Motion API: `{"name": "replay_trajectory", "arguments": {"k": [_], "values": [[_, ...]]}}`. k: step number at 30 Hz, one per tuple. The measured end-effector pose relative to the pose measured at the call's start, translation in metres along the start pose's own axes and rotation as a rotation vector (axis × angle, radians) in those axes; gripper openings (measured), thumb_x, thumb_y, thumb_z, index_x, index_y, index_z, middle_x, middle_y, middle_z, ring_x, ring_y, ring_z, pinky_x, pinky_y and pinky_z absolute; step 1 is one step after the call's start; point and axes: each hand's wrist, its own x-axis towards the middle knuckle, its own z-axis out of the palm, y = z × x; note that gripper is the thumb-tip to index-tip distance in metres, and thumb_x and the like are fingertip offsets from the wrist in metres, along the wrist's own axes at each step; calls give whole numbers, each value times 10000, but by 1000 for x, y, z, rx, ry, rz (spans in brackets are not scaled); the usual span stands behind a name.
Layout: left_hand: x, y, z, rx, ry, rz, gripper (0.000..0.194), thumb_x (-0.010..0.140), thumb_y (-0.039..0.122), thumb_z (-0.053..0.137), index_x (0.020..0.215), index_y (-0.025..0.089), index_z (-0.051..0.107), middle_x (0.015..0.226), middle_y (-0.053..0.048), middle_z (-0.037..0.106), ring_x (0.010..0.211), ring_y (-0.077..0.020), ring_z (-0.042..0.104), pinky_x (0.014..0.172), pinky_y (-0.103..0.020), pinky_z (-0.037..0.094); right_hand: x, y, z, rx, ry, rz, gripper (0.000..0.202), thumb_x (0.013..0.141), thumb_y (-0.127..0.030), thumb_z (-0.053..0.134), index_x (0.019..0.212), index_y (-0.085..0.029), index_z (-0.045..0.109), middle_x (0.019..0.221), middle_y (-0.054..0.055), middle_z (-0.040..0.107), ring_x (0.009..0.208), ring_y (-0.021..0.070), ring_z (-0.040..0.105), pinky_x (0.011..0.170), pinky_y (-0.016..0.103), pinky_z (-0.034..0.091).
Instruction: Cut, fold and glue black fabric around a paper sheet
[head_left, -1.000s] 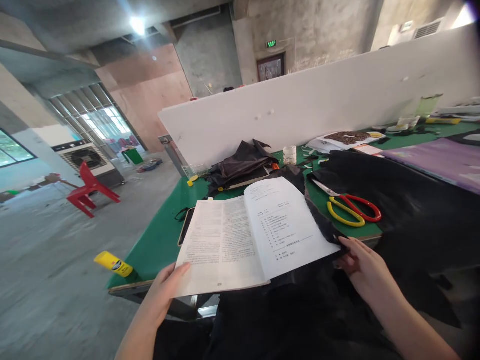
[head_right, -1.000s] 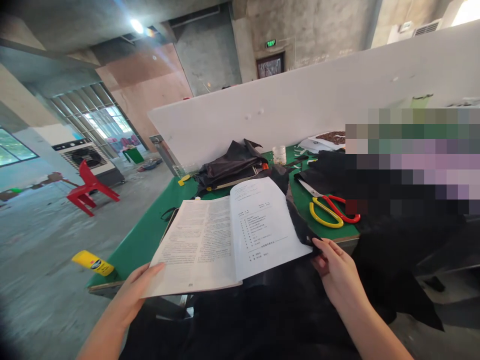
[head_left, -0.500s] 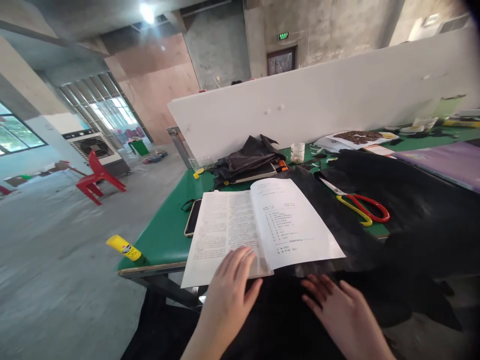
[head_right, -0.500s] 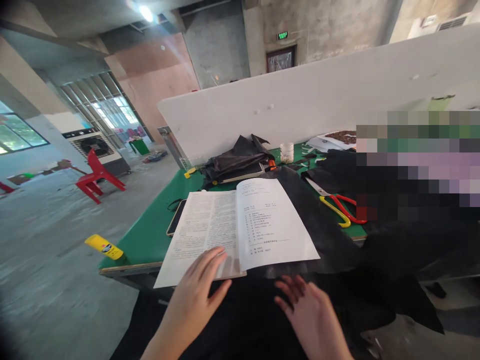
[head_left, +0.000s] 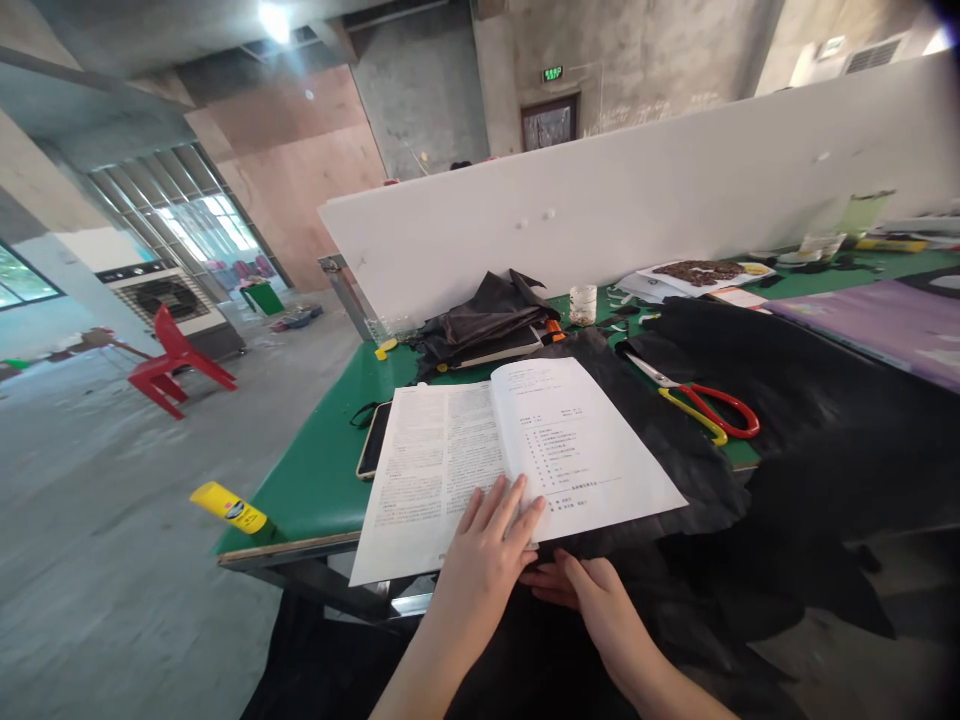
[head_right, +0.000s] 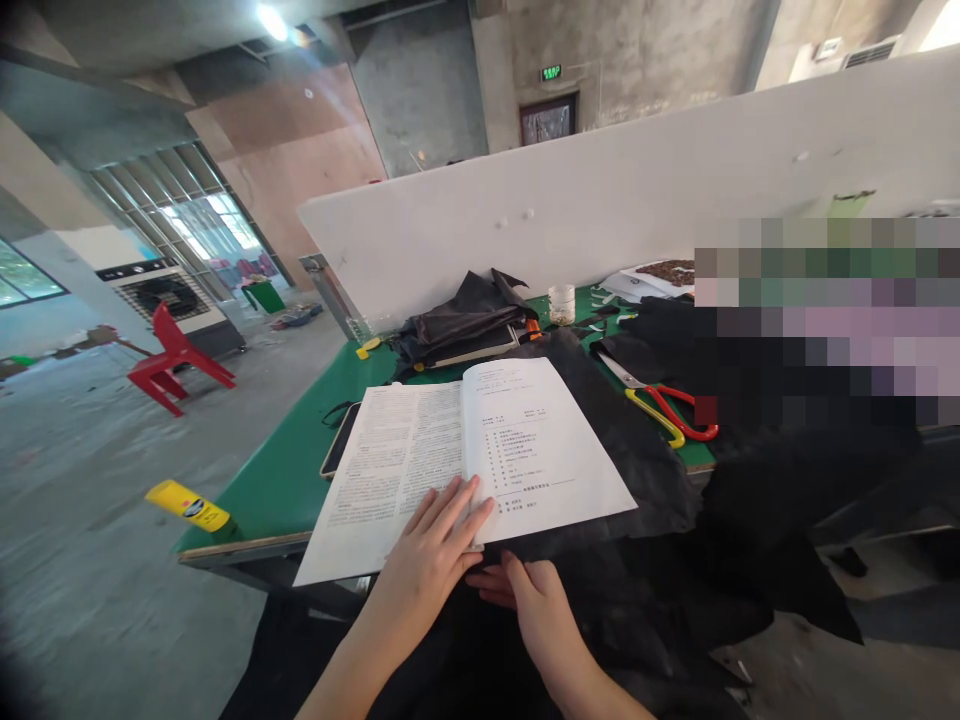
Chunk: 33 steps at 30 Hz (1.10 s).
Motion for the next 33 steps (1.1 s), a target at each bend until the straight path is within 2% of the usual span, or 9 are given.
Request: {"name": "replay_trajectory", "arguments": {"k": [5, 9, 16, 23, 26, 30, 33], "values": [[2, -3, 5, 86, -25, 18, 555, 859, 144, 469, 1358, 345, 333, 1469, 0, 252, 1347, -281, 207, 1091, -534, 189, -9, 2, -4, -92, -65, -55, 410, 699, -538, 631, 751, -131, 634, 791, 81, 704, 838, 294, 659, 780, 372, 519], [5, -3, 4, 168, -60, 28, 541, 871, 154, 454, 1365, 332, 323, 1476, -5, 229, 1347, -271, 218, 1086, -531, 206, -9, 4, -7, -106, -60, -52, 454, 687, -573, 621, 756, -126, 644, 801, 87, 703, 862, 296, 653, 788, 361, 515], [9, -7, -1, 96, -50, 34, 550, 867, 148, 464, 1358, 355, 327, 1478, 3, 228, 1342, -267, 240, 1093, -527, 184, -13, 9, -7, -114, -105, -37, 502, 673, -601, 613, 793, -120, 690, 869, 97, 706, 894, 305, 642, 820, 369, 501], [9, -5, -4, 110, -39, 15, 536, 872, 193, 468, 1362, 357, 323, 1468, -6, 270, 1331, -267, 273, 1089, -506, 216, -13, 4, -9, -106, -131, -56, 446, 724, -519, 622, 903, -112, 668, 882, 93, 705, 892, 307, 645, 832, 402, 502], [5, -1, -9, 84, -42, 22, 571, 869, 243, 485, 1384, 358, 268, 1470, -4, 268, 1332, -270, 270, 1089, -497, 230, -8, -5, -14, -44, -78, -16, 456, 735, -480, 632, 1039, -141, 616, 1015, 95, 674, 882, 300, 649, 788, 409, 527], [6, 3, -13, 86, -37, 25, 616, 874, 270, 478, 1413, 337, 187, 1476, -18, 254, 1330, -267, 273, 1078, -465, 279, 1, -17, -26, 48, 100, -73, 558, 713, -459, 652, 1203, -229, 515, 1195, 58, 594, 1041, 307, 581, 674, 358, 561], [10, 3, -10, 166, -56, 33, 579, 888, 253, 447, 1409, 328, 206, 1483, -24, 233, 1327, -260, 281, 1065, -453, 316, 4, -20, -37, -14, 209, -122, 602, 716, -440, 654, 1258, -260, 466, 1257, 24, 553, 1127, 285, 525, 722, 312, 552]]}}
